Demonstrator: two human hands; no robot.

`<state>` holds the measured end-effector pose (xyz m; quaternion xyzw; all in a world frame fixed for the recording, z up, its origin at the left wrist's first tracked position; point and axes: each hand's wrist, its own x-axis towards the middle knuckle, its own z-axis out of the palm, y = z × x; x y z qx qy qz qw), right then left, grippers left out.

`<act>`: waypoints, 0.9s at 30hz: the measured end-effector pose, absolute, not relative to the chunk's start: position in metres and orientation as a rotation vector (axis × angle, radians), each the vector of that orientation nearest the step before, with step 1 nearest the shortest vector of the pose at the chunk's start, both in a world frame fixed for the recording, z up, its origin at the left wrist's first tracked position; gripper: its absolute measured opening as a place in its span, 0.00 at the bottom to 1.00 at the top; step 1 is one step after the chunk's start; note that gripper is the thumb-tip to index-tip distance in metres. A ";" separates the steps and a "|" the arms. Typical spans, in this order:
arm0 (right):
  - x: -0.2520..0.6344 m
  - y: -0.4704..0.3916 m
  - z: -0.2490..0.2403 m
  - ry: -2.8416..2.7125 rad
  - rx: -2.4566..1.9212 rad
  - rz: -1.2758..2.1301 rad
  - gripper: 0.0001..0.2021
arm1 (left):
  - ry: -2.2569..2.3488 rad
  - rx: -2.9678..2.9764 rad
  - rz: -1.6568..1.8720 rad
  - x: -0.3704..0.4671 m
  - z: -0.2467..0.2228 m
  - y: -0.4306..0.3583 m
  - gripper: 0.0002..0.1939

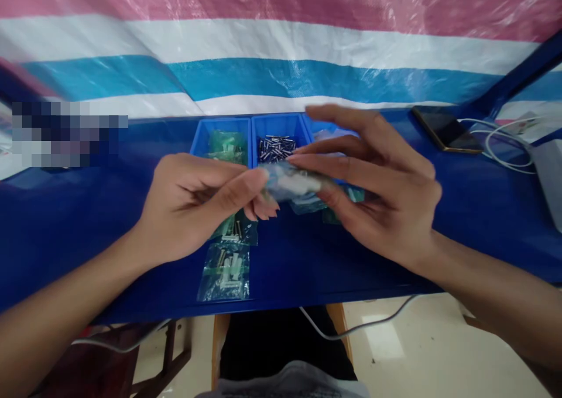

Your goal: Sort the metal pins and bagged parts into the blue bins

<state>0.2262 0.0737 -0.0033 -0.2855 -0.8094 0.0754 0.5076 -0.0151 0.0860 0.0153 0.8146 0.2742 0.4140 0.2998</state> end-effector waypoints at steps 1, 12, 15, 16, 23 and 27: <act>0.226 0.073 -0.002 -1.899 -0.733 0.301 0.08 | 0.729 2.228 1.164 -0.017 0.015 0.088 0.14; 0.225 0.071 0.000 -1.441 -0.556 1.725 0.21 | 0.679 2.922 1.390 -0.025 0.012 0.095 0.11; 0.222 0.068 -0.005 -1.747 -0.643 1.281 0.22 | 1.043 2.536 1.522 -0.034 0.017 0.100 0.08; 0.221 0.068 -0.008 -1.916 -0.624 1.036 0.21 | 1.167 2.428 1.502 -0.040 0.019 0.107 0.12; 0.202 0.065 -0.032 -2.718 -0.230 0.254 0.25 | 1.533 2.682 0.942 -0.073 0.028 0.151 0.28; 0.197 0.063 -0.035 -2.790 -0.224 0.146 0.26 | 1.514 2.808 0.597 -0.067 0.025 0.139 0.26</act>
